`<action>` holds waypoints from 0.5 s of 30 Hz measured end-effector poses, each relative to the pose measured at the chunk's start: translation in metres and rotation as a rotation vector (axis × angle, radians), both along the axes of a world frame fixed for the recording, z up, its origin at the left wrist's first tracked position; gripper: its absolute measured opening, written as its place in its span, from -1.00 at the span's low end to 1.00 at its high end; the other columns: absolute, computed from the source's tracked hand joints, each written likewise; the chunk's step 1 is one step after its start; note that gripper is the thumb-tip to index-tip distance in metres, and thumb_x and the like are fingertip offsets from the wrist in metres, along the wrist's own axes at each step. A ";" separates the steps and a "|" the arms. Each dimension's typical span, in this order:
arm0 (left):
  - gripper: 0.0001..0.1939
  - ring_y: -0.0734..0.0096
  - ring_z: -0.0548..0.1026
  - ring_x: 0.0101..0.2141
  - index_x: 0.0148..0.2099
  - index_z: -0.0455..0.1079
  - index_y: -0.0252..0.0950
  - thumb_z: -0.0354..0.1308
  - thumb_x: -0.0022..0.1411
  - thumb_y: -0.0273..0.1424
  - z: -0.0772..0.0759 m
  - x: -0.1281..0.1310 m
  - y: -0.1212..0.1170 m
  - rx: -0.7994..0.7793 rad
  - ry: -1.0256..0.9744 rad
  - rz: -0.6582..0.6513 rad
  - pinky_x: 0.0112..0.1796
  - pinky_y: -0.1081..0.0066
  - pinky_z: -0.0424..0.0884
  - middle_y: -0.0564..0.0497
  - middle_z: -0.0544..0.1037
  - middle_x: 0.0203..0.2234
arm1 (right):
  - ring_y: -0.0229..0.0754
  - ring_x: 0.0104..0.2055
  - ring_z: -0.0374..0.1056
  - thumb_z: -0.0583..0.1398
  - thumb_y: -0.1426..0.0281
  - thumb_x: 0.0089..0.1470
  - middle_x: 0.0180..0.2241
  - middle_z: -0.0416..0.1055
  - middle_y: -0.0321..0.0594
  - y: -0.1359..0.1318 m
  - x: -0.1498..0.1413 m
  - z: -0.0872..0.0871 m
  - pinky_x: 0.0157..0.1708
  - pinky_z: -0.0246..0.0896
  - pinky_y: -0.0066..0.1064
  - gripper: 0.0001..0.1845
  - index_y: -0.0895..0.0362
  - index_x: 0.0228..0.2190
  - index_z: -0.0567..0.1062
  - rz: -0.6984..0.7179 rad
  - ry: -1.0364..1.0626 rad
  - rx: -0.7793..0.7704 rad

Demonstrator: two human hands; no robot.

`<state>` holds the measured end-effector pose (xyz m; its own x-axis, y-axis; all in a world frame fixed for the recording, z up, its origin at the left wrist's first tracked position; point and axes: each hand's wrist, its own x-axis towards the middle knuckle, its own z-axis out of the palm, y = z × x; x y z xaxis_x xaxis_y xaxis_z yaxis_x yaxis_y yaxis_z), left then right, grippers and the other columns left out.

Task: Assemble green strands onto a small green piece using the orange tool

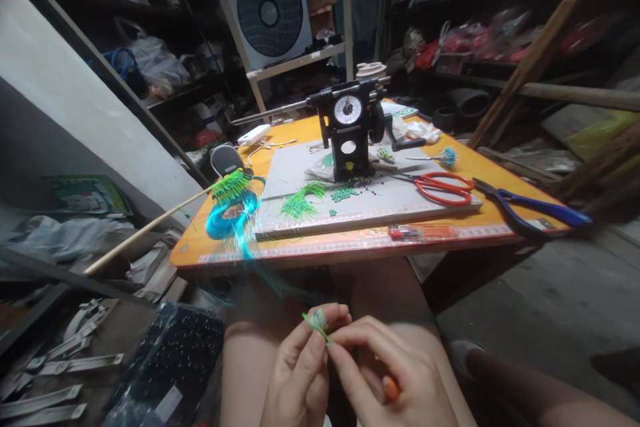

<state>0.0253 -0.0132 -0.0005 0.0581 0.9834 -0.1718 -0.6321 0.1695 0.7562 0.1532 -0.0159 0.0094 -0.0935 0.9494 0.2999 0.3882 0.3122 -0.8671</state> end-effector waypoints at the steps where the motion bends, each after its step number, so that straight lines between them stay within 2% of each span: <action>1: -0.63 0.17 0.52 -0.10 -0.11 0.63 -0.20 0.40 0.04 -0.15 -0.002 -0.001 0.000 0.021 0.060 0.003 -0.07 0.35 0.39 -0.12 0.61 -0.17 | -0.19 -0.36 0.52 0.21 0.26 0.15 -0.45 0.49 -0.30 0.002 0.003 0.000 -0.38 0.43 -0.56 -0.85 0.04 -0.39 0.54 -0.004 0.051 -0.077; 4: -0.50 0.17 0.53 -0.17 0.00 0.56 -0.20 0.40 0.03 -0.11 -0.005 -0.006 0.003 0.089 0.332 0.051 -0.10 0.31 0.36 -0.11 0.63 -0.24 | -0.16 -0.39 0.52 0.22 0.18 0.13 -0.48 0.53 -0.26 0.006 0.010 0.003 -0.41 0.44 -0.56 -0.76 0.07 -0.41 0.56 -0.033 0.129 -0.193; 6: -0.64 0.24 0.50 -0.27 -0.10 0.57 -0.22 0.36 0.09 -0.16 -0.006 -0.008 0.007 0.140 0.533 0.086 -0.16 0.32 0.35 -0.05 0.59 -0.35 | -0.16 -0.41 0.52 0.22 0.17 0.12 -0.51 0.53 -0.25 0.009 0.013 0.003 -0.42 0.44 -0.55 -0.74 0.09 -0.42 0.57 -0.057 0.141 -0.204; 8: -0.86 0.28 0.46 -0.33 -0.28 0.55 -0.24 0.30 0.17 -0.28 -0.004 -0.009 0.012 0.201 0.698 0.103 -0.23 0.33 0.34 0.01 0.52 -0.44 | -0.17 -0.45 0.51 0.24 0.17 0.10 -0.52 0.53 -0.25 0.011 0.015 0.001 -0.45 0.43 -0.56 -0.74 0.09 -0.43 0.58 -0.065 0.150 -0.217; 9: -0.90 0.29 0.43 -0.36 -0.36 0.52 -0.25 0.27 0.19 -0.35 -0.003 -0.009 0.014 0.240 0.772 0.115 -0.25 0.34 0.32 0.02 0.49 -0.48 | -0.18 -0.46 0.50 0.25 0.17 0.08 -0.52 0.53 -0.25 0.013 0.016 -0.001 -0.47 0.42 -0.57 -0.75 0.09 -0.43 0.58 -0.072 0.153 -0.220; 11: -0.85 0.31 0.39 -0.38 -0.44 0.45 -0.25 0.20 0.20 -0.45 -0.001 -0.010 0.019 0.315 0.886 0.172 -0.30 0.36 0.30 0.05 0.45 -0.51 | -0.20 -0.47 0.50 0.26 0.16 0.08 -0.51 0.54 -0.26 0.017 0.021 -0.006 -0.48 0.41 -0.59 -0.75 0.08 -0.43 0.57 -0.105 0.158 -0.213; 15: -0.83 0.36 0.35 -0.39 -0.42 0.40 -0.21 0.15 0.20 -0.55 0.003 -0.014 0.029 0.466 1.032 0.307 -0.32 0.38 0.25 0.11 0.43 -0.52 | -0.24 -0.48 0.49 0.26 0.15 0.07 -0.51 0.54 -0.31 0.028 0.033 -0.016 -0.51 0.39 -0.65 -0.78 0.03 -0.38 0.56 -0.205 0.114 -0.129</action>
